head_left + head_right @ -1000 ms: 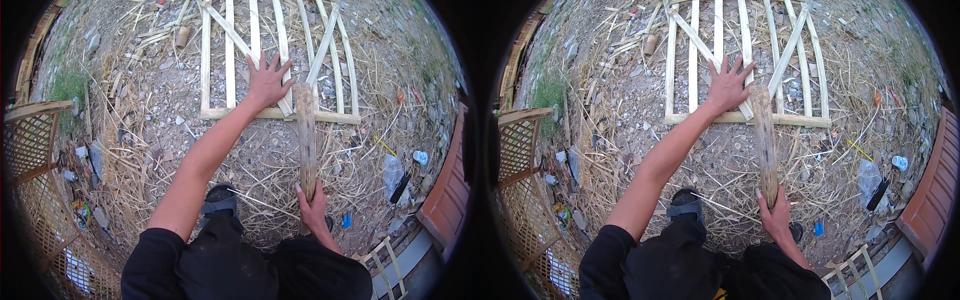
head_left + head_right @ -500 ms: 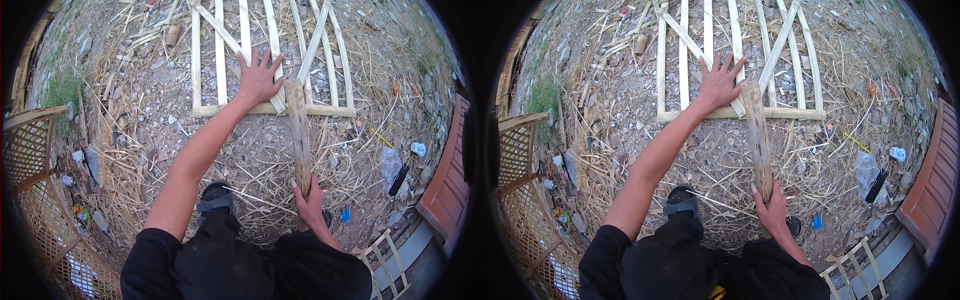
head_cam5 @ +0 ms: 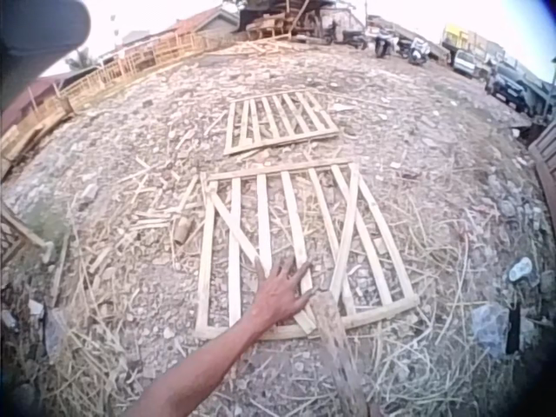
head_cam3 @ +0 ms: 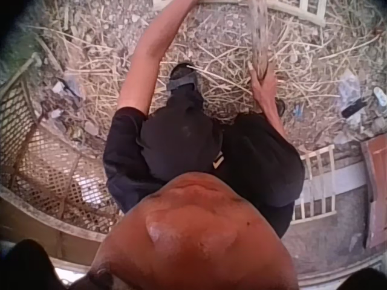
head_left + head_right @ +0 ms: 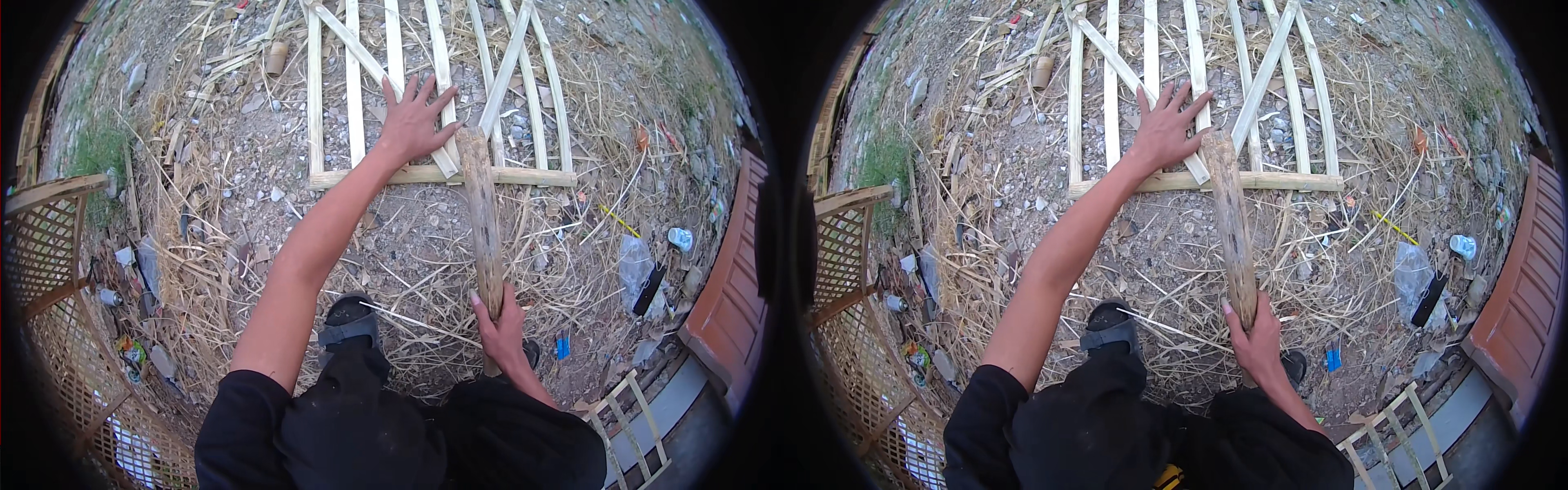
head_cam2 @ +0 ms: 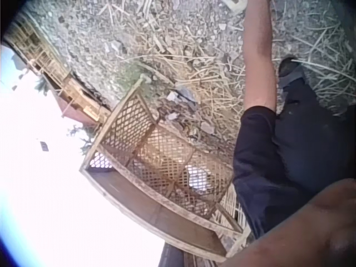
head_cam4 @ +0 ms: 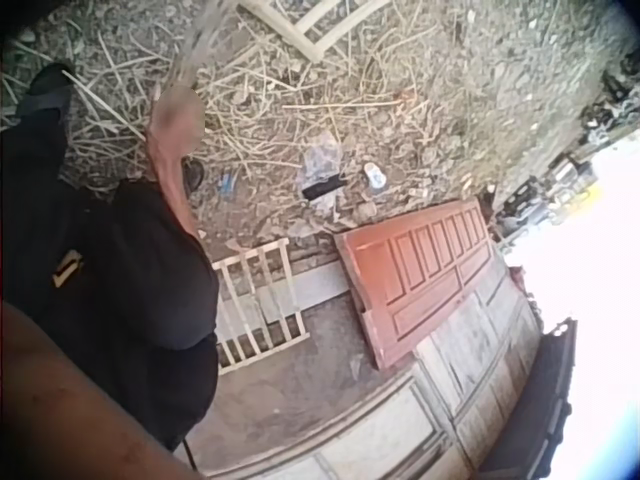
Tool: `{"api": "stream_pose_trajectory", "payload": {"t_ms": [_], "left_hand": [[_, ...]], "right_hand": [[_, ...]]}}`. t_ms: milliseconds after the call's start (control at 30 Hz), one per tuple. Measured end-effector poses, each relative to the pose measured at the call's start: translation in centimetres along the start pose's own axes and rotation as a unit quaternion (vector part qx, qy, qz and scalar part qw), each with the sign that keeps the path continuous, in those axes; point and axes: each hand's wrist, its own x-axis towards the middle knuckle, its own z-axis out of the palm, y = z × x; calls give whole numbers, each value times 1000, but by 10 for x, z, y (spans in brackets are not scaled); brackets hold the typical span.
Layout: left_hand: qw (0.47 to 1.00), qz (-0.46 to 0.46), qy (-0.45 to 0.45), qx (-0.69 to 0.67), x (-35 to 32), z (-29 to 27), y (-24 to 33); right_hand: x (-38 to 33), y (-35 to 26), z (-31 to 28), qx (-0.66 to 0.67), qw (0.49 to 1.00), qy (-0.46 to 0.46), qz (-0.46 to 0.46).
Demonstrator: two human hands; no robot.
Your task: The person arranges bamboo slats across a wooden frame, inserts a nail into a slat by hand, and hammers it into the frame using a wooden club.
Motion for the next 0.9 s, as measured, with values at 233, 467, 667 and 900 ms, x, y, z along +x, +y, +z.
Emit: {"api": "stream_pose_trajectory", "payload": {"t_ms": [233, 467, 667, 900], "left_hand": [[1000, 2, 19, -4, 0, 3, 1], [1000, 3, 18, 19, -3, 10, 2], [998, -1, 29, 62, 2, 15, -3], [995, 5, 82, 51, 4, 28, -8]], "right_hand": [[1, -4, 0, -11, 1000, -11, 12], [1, 6, 0, -28, 999, 4, 17], [11, -1, -14, -59, 998, 17, 19], [4, 8, -12, -124, 990, 43, -60]]}}
